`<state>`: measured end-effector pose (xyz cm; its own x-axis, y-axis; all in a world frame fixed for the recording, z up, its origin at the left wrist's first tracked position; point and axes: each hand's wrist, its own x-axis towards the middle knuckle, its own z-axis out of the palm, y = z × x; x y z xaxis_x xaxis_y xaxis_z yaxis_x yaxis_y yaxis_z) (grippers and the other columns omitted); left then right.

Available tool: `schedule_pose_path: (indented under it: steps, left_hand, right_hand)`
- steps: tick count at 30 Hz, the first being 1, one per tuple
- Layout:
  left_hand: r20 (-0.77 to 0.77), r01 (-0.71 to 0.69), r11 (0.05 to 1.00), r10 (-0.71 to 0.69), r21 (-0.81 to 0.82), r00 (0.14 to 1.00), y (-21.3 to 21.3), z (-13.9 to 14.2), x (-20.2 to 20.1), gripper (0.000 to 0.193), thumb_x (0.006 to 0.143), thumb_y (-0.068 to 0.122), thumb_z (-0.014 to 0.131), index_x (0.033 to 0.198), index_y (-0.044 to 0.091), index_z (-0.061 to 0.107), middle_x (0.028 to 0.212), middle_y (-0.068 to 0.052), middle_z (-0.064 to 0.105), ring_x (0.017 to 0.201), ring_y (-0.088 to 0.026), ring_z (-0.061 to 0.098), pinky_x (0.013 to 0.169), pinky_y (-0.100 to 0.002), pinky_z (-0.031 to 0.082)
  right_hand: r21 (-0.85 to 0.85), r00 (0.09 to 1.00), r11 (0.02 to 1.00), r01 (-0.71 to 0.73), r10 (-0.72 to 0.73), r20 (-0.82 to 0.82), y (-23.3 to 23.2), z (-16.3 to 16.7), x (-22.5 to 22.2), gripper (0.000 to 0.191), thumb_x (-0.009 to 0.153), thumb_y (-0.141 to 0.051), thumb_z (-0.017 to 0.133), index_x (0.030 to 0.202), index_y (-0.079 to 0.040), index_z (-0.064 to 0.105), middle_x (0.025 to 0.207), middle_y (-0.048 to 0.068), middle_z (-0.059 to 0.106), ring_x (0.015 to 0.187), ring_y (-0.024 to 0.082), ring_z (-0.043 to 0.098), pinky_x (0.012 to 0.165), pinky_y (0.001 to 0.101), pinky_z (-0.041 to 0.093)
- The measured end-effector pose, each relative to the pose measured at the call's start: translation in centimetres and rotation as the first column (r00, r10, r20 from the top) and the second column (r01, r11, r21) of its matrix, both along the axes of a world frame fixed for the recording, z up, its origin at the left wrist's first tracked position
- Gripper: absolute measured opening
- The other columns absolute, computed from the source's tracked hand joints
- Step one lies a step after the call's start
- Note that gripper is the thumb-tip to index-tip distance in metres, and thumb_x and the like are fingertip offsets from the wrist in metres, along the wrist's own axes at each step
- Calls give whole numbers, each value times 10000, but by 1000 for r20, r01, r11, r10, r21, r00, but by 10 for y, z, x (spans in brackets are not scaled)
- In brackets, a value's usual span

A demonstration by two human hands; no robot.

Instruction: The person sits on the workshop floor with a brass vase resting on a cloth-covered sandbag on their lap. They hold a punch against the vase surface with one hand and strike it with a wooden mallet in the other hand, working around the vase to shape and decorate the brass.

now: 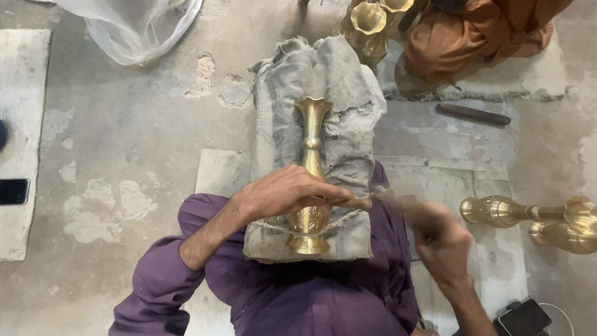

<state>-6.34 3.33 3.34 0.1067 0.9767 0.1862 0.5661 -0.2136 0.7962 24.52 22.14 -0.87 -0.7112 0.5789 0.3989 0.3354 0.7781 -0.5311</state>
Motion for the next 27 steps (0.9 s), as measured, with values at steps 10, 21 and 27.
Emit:
schedule_pose_path:
  steps: [10, 21, 27]
  left_hand:
    - [-218, -99, 991, 117, 92, 969, -13, 1, 2, 558, 895, -18, 656, 1396, 226, 637, 1212, -5, 766, 964, -184, 761, 781, -344, 651]
    - [886, -915, 385, 458, -119, 78, -69, -75, 89, 407, 979, 34, 685, 1355, 58, 533, 957, -142, 745, 835, -208, 749, 707, -331, 673]
    - [914, -866, 342, 312, -364, -260, -54, -106, 111, 340, 1083, 265, 501, 1372, 94, 449, 792, 8, 486, 659, -73, 499, 501, -179, 441]
  right_hand:
    - [85, 971, 982, 168, -180, 158, -13, -31, 13, 428, 790, -9, 748, 1210, -30, 666, 1003, 187, 751, 863, 326, 723, 720, 429, 568]
    - [-340, 936, 883, -324, 351, 19, -93, -21, -15, 544, 641, 10, 795, 1169, -49, 679, 1062, 140, 762, 940, 293, 766, 810, 402, 620]
    - [-109, 900, 908, -404, 416, 132, -115, -14, -50, 599, 573, -24, 784, 1164, -45, 685, 1030, 111, 741, 900, 315, 722, 755, 423, 599]
